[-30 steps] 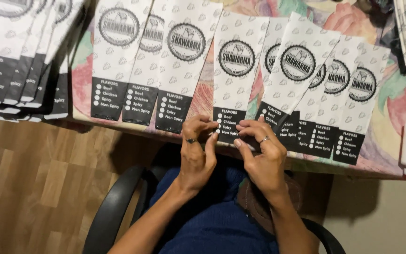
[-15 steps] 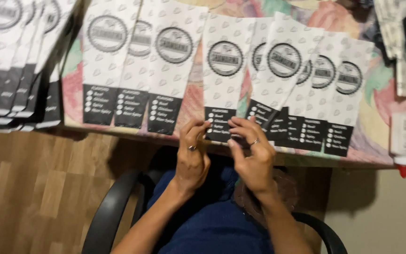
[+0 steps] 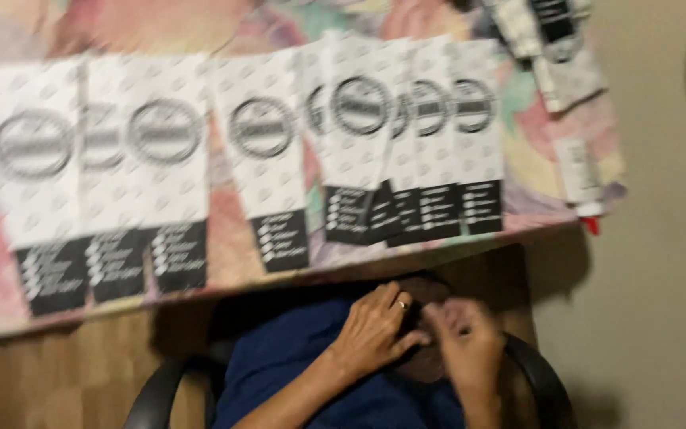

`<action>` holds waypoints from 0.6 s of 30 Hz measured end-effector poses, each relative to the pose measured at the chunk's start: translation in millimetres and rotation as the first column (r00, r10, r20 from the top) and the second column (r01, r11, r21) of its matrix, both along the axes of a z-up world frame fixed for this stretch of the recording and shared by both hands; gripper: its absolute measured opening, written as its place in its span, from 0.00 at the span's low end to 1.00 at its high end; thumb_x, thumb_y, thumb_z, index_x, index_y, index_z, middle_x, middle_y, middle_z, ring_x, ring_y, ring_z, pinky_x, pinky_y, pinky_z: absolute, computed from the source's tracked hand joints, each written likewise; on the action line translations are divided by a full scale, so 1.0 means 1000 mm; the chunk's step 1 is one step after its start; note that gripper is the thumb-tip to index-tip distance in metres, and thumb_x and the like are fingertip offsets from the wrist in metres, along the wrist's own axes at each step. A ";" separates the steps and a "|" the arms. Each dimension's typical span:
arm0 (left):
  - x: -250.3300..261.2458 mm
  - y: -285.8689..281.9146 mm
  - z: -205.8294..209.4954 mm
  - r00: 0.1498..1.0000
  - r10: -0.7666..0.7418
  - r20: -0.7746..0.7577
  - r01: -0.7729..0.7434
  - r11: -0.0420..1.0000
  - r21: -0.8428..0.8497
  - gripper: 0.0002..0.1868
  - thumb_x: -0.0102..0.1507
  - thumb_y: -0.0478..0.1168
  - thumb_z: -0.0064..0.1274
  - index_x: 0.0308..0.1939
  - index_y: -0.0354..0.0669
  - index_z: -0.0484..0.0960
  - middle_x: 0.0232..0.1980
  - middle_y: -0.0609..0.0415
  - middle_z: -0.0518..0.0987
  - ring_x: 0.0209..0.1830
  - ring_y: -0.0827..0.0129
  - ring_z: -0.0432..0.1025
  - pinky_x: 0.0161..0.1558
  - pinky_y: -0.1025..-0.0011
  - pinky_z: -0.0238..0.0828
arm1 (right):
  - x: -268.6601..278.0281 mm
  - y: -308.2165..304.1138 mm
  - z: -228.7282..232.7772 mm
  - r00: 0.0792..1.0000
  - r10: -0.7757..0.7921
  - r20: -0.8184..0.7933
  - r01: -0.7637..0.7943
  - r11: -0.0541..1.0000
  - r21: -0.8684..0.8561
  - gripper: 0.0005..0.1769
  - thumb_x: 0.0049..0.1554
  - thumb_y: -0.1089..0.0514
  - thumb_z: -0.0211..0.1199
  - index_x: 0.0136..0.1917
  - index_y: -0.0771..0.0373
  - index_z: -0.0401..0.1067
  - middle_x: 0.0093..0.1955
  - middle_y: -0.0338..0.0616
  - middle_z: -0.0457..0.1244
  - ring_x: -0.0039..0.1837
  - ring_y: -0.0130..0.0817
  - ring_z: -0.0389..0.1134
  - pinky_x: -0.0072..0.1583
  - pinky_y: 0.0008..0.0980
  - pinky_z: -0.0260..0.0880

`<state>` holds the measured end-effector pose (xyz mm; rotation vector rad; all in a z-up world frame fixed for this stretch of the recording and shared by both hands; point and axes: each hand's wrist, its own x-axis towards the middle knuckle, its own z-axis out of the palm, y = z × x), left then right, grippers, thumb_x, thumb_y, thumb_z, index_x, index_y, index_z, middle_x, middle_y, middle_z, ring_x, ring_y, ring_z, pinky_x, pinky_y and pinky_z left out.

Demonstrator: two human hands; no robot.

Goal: The person labels paper packaging by hand and with glue. The person aligns several paper sleeves on a table, applies a line of liquid glue to the edges, and presses the edges together to seal the labels.

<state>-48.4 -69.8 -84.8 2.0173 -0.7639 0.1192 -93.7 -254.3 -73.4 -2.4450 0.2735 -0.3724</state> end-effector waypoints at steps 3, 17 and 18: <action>0.002 -0.021 -0.051 0.984 -0.044 -0.171 0.086 0.966 0.243 0.29 0.57 0.57 0.66 0.47 0.42 0.70 0.45 0.46 0.75 0.40 0.48 0.75 0.37 0.55 0.70 | -0.028 -0.022 -0.063 0.790 -0.231 -0.568 0.116 0.966 -0.232 0.29 0.42 0.27 0.74 0.36 0.49 0.68 0.27 0.39 0.67 0.33 0.44 0.70 0.42 0.44 0.65; 0.015 0.003 -0.044 0.880 -0.331 -0.339 0.336 0.941 -0.048 0.04 0.66 0.27 0.47 0.42 0.38 0.73 0.41 0.46 0.74 0.36 0.49 0.74 0.38 0.58 0.68 | -0.034 -0.046 -0.062 0.903 -0.018 -0.429 0.075 0.990 0.118 0.13 0.55 0.46 0.66 0.42 0.57 0.77 0.34 0.39 0.67 0.40 0.31 0.69 0.48 0.34 0.66; 0.014 0.008 -0.043 0.886 -0.315 -0.341 0.320 0.946 -0.043 0.04 0.66 0.27 0.47 0.42 0.38 0.73 0.41 0.46 0.74 0.36 0.49 0.74 0.38 0.58 0.68 | -0.042 -0.047 -0.062 0.903 0.000 -0.429 0.059 0.991 0.124 0.13 0.55 0.46 0.66 0.42 0.57 0.77 0.34 0.39 0.67 0.40 0.31 0.69 0.48 0.34 0.66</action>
